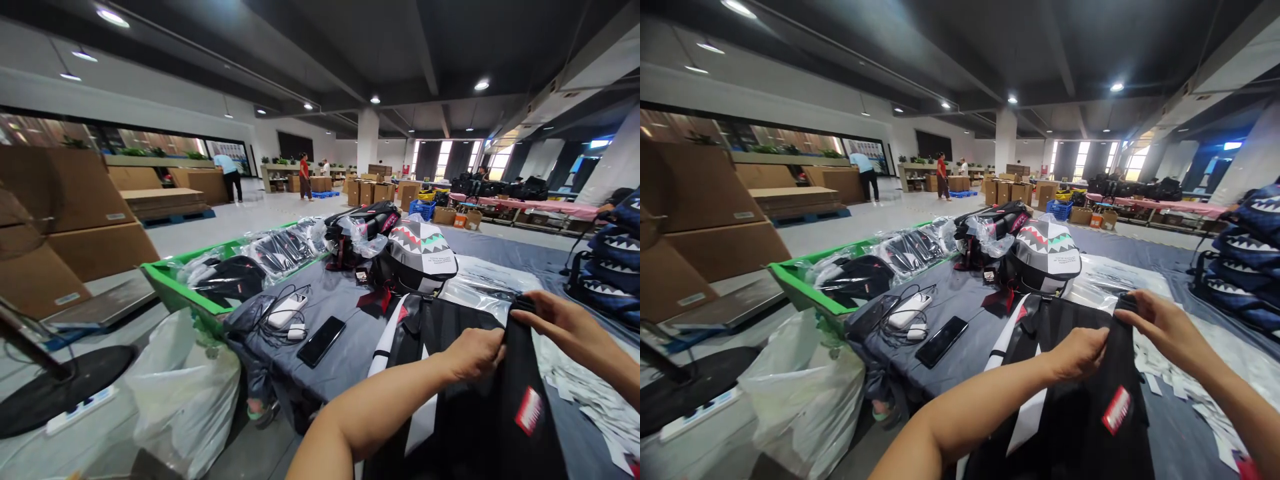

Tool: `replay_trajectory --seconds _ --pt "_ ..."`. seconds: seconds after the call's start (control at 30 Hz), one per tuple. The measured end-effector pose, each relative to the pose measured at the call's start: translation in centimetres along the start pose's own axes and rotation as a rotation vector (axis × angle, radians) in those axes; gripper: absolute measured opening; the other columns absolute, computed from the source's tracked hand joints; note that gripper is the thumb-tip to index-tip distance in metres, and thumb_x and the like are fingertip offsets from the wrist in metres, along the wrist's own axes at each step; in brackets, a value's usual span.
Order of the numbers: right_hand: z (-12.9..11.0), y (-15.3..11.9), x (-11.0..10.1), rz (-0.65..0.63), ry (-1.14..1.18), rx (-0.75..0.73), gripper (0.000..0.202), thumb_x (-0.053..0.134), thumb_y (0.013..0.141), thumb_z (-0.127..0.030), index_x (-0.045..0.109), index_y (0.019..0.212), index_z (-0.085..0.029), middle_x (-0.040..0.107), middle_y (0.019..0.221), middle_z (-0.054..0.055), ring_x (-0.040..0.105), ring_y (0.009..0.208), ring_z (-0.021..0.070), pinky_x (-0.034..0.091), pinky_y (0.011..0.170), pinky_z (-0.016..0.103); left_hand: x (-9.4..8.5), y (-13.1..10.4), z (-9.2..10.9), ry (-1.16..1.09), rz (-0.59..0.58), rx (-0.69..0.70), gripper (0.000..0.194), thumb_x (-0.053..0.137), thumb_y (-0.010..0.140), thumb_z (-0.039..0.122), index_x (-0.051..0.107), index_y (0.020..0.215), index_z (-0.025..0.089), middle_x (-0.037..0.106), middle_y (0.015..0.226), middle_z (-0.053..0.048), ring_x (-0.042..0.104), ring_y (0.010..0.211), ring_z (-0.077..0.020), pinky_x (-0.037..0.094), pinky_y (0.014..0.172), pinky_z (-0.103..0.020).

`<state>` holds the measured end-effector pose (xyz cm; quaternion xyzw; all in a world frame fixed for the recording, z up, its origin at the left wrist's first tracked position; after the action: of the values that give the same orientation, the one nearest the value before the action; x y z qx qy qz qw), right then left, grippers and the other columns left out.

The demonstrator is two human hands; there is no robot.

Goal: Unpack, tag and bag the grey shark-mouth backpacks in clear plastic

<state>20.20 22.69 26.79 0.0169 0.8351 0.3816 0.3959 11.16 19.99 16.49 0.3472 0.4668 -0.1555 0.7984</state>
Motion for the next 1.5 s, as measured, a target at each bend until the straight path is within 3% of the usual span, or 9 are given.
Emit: replay_trajectory --seconds 0.13,0.33,0.57,0.7,0.83,1.0,1.13,1.27,1.5 --pt "1.3 0.9 3.8 -0.055 0.004 0.056 0.072 0.053 0.061 -0.096 0.058 0.07 -0.024 0.044 0.049 -0.003 0.04 0.043 0.0154 0.033 0.042 0.031 -0.1 -1.4 -2.3 0.126 0.017 -0.111 0.023 0.059 0.092 0.028 0.059 0.107 0.011 0.07 0.1 -0.013 0.067 0.092 -0.0273 0.052 0.082 -0.036" --pt "0.9 2.5 0.9 0.131 0.115 0.065 0.067 0.062 0.067 -0.086 0.064 0.089 -0.023 0.056 0.061 -0.002 0.049 0.053 0.0164 0.038 0.051 0.03 -3.2 -3.0 -5.5 -0.104 0.172 -0.273 0.024 0.042 0.096 0.014 0.062 0.109 0.013 0.069 0.106 -0.011 0.063 0.103 -0.0243 0.047 0.094 -0.037" --pt "7.4 0.8 8.1 -0.112 -0.096 0.009 0.057 0.059 0.081 -0.074 0.067 0.093 -0.019 0.064 0.076 0.006 0.06 0.068 0.0219 0.049 0.065 0.035 7.8 -8.6 -2.6 -1.468 0.052 -0.709 0.034 0.069 0.072 0.048 0.065 0.067 0.014 0.064 0.063 -0.003 0.06 0.061 -0.0166 0.049 0.061 -0.027" --pt "10.7 -2.5 14.8 -0.236 -0.29 0.042 0.038 0.066 0.087 -0.053 0.067 0.108 -0.021 0.068 0.116 0.015 0.062 0.111 0.0307 0.048 0.095 0.044 10.4 -12.7 0.2 -1.648 0.031 -0.935 0.044 0.076 0.057 0.055 0.064 0.068 0.015 0.064 0.061 -0.004 0.055 0.05 -0.0136 0.043 0.05 -0.025" --pt "12.4 -3.8 17.1 -0.25 -0.317 0.155 0.058 0.065 0.087 -0.044 0.053 0.136 -0.017 0.056 0.138 0.018 0.051 0.13 0.0311 0.04 0.108 0.047 8.5 -15.6 -1.0 -1.467 -0.217 -0.848 0.044 0.069 0.066 0.059 0.062 0.072 0.016 0.065 0.067 -0.004 0.059 0.054 -0.0136 0.049 0.057 -0.027" --pt "11.3 -4.1 17.3 -0.224 -0.274 0.092 0.049 0.065 0.083 -0.038 0.058 0.129 -0.02 0.062 0.125 0.014 0.055 0.121 0.0302 0.041 0.107 0.047 -2.6 -12.1 -14.0 -0.301 0.292 -0.583 0.041 0.043 0.093 0.05 0.063 0.113 0.02 0.07 0.113 -0.011 0.064 0.109 -0.027 0.048 0.099 -0.043" --pt "10.0 -4.6 16.2 -0.098 -0.171 0.013 0.044 0.065 0.081 -0.034 0.058 0.122 -0.02 0.064 0.115 0.012 0.059 0.11 0.0294 0.048 0.1 0.048 -2.1 -5.5 -20.0 0.096 0.154 -0.522 0.067 0.061 0.087 0.051 0.049 0.136 0.007 0.05 0.145 -0.022 0.041 0.14 -0.0351 0.036 0.113 -0.046" --pt "9.3 -6.4 14.7 -0.015 -0.156 -0.053 0.04 0.065 0.083 -0.035 0.056 0.12 -0.021 0.064 0.112 0.011 0.06 0.108 0.0296 0.048 0.101 0.052 -0.2 -2.1 -18.8 0.081 0.113 -0.383 0.047 0.073 0.083 0.041 0.06 0.121 0.015 0.064 0.126 -0.011 0.057 0.123 -0.0261 0.042 0.108 -0.038" --pt "8.7 -12.6 12.2 0.056 -0.348 -0.033 0.041 0.058 0.095 -0.032 0.05 0.133 -0.021 0.062 0.116 0.014 0.059 0.116 0.0323 0.051 0.1 0.051 1.5 -5.8 -12.0 0.211 0.311 -0.268 0.036 0.061 0.09 0.02 0.056 0.126 0.016 0.06 0.122 -0.012 0.054 0.119 -0.027 0.045 0.106 -0.042"
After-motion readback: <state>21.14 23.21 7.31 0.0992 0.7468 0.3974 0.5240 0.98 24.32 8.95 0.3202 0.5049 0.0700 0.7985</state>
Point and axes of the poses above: each hand's wrist, its own y-axis towards the middle knuckle, its own x-axis out of the palm, z = x × y, the point moved 10 cm from there along y, towards the middle knuckle
